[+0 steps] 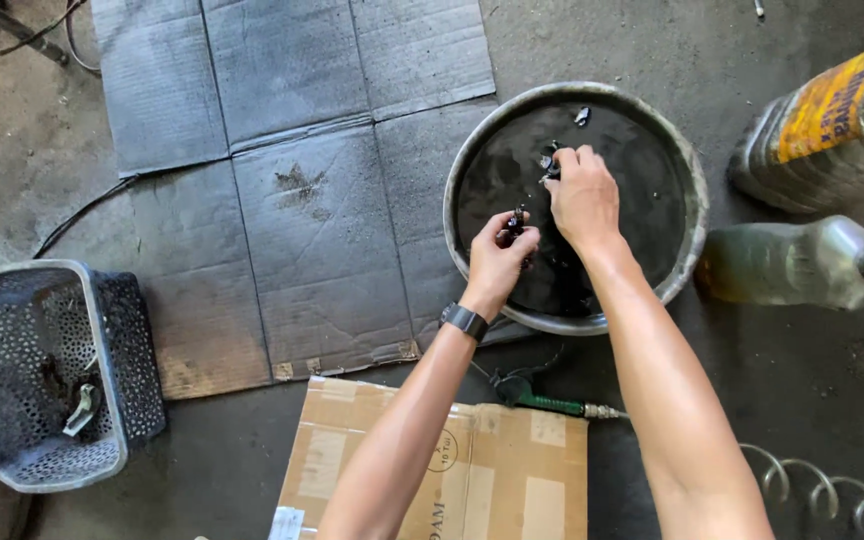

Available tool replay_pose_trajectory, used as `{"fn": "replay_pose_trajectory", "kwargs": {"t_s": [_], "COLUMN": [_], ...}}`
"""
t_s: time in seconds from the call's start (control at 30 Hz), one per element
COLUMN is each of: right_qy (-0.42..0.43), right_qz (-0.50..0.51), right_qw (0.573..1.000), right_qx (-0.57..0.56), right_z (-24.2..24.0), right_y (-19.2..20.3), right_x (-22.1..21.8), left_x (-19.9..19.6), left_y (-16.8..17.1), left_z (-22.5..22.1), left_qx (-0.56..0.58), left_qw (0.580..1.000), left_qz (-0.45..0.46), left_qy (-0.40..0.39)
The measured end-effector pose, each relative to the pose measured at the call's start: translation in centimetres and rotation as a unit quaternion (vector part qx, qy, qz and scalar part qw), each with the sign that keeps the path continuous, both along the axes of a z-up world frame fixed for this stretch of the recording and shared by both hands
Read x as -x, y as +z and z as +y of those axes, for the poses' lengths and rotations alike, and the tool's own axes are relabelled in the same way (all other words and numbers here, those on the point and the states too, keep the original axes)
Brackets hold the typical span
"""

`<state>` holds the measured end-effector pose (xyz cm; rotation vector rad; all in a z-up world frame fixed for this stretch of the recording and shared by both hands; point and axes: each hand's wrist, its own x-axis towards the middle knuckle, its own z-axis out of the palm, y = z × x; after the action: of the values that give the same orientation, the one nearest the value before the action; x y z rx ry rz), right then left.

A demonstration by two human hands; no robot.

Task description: Cleaning a mechanical valve body and small metal components using dark solvent fluid and a compressed air nozzle.

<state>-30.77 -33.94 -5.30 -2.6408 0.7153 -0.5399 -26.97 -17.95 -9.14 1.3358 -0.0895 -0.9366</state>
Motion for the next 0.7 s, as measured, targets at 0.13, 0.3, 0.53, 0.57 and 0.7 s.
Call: {"fn": "replay_pose_trajectory", "kwargs": {"t_s": [0.13, 0.3, 0.53, 0.57, 0.7], "right_qy": [-0.014, -0.065, -0.067, -0.047, 0.018], "right_qz": [0.000, -0.095, -0.067, -0.063, -0.004], "right_qw": [0.999, 0.973, 0.965, 0.974, 1.000], "right_qx": [-0.039, -0.201, -0.244, -0.213, -0.021], "right_z": [-1.1, -0.3, 2.4, 2.6, 3.6], "right_y": [-2.3, -0.2, 0.2, 0.6, 3.3], "right_x": [0.0, 1.6, 7.4, 7.8, 7.5], "left_x": [0.1, 0.4, 0.2, 0.2, 0.2], "left_y": [0.9, 0.9, 1.1, 1.3, 2.0], "left_z": [0.2, 0.4, 0.8, 0.9, 1.2], "left_qx": [0.014, 0.003, 0.015, 0.012, 0.003], "left_qw": [1.000, 1.000, 1.000, 0.999, 0.999], "left_qz": [-0.001, 0.021, 0.020, 0.020, 0.033], "left_qy": [0.008, -0.002, 0.017, 0.026, 0.040]}}
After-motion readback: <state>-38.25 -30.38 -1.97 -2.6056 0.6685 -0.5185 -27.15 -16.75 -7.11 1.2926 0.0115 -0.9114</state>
